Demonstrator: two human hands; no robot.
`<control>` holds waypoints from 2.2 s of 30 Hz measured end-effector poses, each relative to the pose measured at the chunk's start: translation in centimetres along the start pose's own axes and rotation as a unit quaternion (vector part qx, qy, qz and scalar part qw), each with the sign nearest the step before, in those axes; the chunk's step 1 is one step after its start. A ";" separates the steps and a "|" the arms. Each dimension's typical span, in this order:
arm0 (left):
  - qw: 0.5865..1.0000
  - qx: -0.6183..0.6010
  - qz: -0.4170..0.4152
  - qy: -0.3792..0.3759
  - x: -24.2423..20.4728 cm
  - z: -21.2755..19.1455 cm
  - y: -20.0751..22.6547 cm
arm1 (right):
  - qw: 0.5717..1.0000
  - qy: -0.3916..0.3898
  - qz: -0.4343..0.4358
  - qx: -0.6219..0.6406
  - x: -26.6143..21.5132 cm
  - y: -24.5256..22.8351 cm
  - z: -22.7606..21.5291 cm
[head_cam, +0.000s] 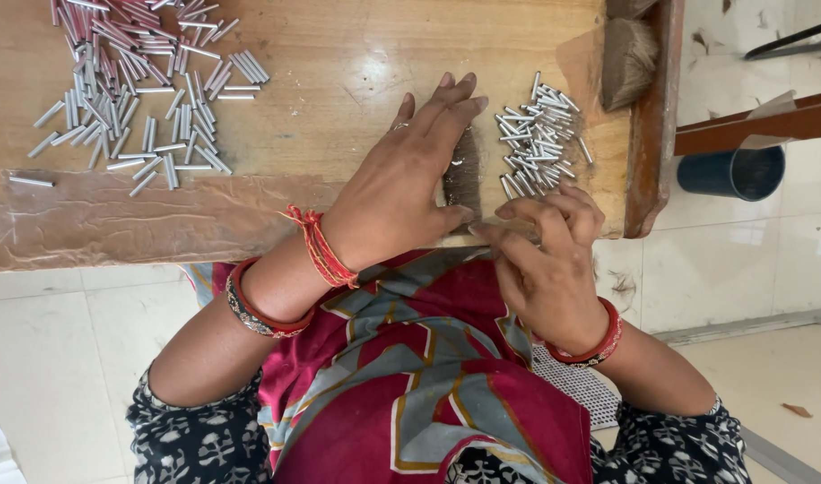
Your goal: The person is manufacturing brushes by inserting clumps of bristles into small metal tubes on a workbench.
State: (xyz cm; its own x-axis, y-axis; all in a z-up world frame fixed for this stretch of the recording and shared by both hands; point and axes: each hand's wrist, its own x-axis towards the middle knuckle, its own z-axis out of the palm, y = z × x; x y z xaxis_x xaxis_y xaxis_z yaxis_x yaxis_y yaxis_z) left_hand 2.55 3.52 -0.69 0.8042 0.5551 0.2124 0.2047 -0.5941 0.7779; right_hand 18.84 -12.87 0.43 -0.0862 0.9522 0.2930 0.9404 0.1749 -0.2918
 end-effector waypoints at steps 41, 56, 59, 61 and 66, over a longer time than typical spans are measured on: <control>0.982 -0.104 -0.080 0.134 -6.6 0.3 2.1 | 0.976 -0.036 -0.174 -0.126 -0.1 -0.4 0.6; 0.955 -0.269 -0.127 -0.003 -7.5 1.9 2.6 | 0.987 0.038 -0.155 -0.007 -0.8 -0.9 -0.8; 0.946 -0.299 -0.123 0.003 -7.7 2.2 2.8 | 0.987 0.016 -0.058 0.149 -0.7 -1.1 -1.0; 0.932 -0.339 -0.129 0.001 -7.9 2.8 2.5 | 0.976 0.002 -0.019 0.219 -0.8 -1.1 -0.9; 0.897 -0.421 -0.135 -0.024 -8.1 3.2 2.1 | 0.975 0.012 -0.037 0.219 -1.1 -1.1 -1.1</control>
State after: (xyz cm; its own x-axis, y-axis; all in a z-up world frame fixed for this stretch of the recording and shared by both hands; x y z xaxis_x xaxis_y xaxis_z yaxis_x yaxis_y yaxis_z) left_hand -1.74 -4.12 -2.68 0.8156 0.5755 -0.0603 -0.0823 0.2185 0.9724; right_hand 18.25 -14.39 1.45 -0.1365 0.9274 0.3482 0.7012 0.3387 -0.6273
